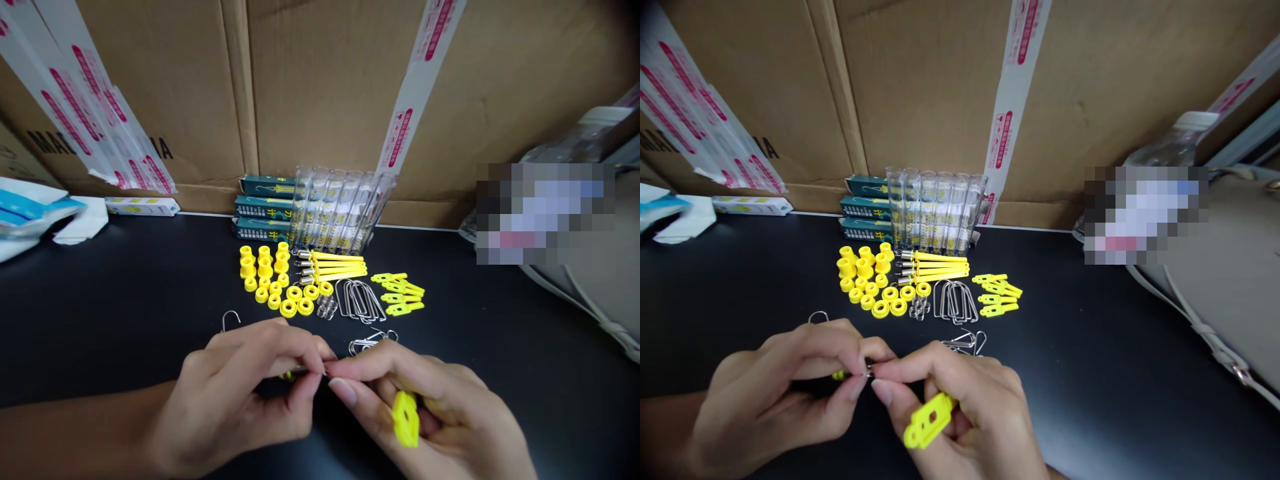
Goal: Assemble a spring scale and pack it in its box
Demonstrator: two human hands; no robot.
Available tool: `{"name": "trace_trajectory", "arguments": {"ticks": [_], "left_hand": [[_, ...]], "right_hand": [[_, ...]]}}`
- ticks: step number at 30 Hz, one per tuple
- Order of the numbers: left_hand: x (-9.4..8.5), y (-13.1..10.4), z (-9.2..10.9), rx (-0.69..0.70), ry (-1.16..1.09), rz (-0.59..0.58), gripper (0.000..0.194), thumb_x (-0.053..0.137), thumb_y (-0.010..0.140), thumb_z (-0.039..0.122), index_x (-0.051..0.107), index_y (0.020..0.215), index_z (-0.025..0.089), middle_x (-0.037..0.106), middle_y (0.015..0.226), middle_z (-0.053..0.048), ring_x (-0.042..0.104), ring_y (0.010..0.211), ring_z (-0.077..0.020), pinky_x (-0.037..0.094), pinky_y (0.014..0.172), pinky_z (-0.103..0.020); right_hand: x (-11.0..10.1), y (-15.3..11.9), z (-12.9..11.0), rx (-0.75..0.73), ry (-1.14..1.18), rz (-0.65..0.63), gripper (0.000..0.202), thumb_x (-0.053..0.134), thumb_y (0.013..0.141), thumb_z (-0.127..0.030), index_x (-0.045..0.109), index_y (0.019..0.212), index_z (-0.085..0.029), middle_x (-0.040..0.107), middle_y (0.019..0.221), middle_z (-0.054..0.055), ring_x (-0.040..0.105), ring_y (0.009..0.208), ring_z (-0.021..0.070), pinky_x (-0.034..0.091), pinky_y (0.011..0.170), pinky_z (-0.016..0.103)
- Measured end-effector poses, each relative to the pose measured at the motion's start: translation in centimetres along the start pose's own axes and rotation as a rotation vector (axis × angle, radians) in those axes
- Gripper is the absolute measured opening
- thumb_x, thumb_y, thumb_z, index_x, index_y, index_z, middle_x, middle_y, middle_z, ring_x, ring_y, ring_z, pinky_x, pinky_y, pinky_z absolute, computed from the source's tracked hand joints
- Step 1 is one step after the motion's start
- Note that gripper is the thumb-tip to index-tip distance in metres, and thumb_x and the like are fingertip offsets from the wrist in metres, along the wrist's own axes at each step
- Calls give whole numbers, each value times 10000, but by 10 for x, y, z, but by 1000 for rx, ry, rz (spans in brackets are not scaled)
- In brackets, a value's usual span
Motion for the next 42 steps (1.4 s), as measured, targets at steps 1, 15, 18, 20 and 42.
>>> {"name": "trace_trajectory", "arguments": {"ticks": [1,15,18,20,42], "left_hand": [[0,-1,0,8,-9,-6,174,566,778,46,590,832,209,787,756,91,711,571,13,512,710,25],[-1,0,-2,25,-44,6,217,585,747,6,585,822,209,747,679,75,709,524,-42,545,542,-38],[0,-2,-2,29,-18,-4,212,589,750,19,592,827,217,754,682,75,734,558,-59,556,555,-46],[1,-3,-3,31,-24,-13,222,590,753,13,594,838,218,761,693,72,737,564,-64,567,575,-55],[4,-14,-7,25,-62,-104,266,561,726,-24,544,797,231,653,636,98,618,461,-31,541,564,-85]], "right_hand": [[0,0,0,-17,5,-10,144,672,924,-300,753,842,-213,512,460,-82,424,349,84,343,331,184],[-2,1,3,0,38,-58,75,674,935,-249,727,886,-232,737,656,-45,630,474,99,456,449,185],[-4,1,4,-90,18,-42,42,686,924,-195,707,906,-227,743,696,-52,651,518,88,502,519,166],[-7,2,5,-188,11,-31,95,686,911,-127,693,948,-214,764,763,-40,693,597,91,543,613,159],[-17,5,11,-396,-98,-86,114,597,979,-141,667,1027,-216,780,810,-11,709,624,136,540,558,233]]}}
Point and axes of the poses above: each hand's wrist, its own y-axis towards the middle knuckle, its own x-axis out of the palm, z = x × y, the point moved 1 cm from there along y, towards the middle knuckle
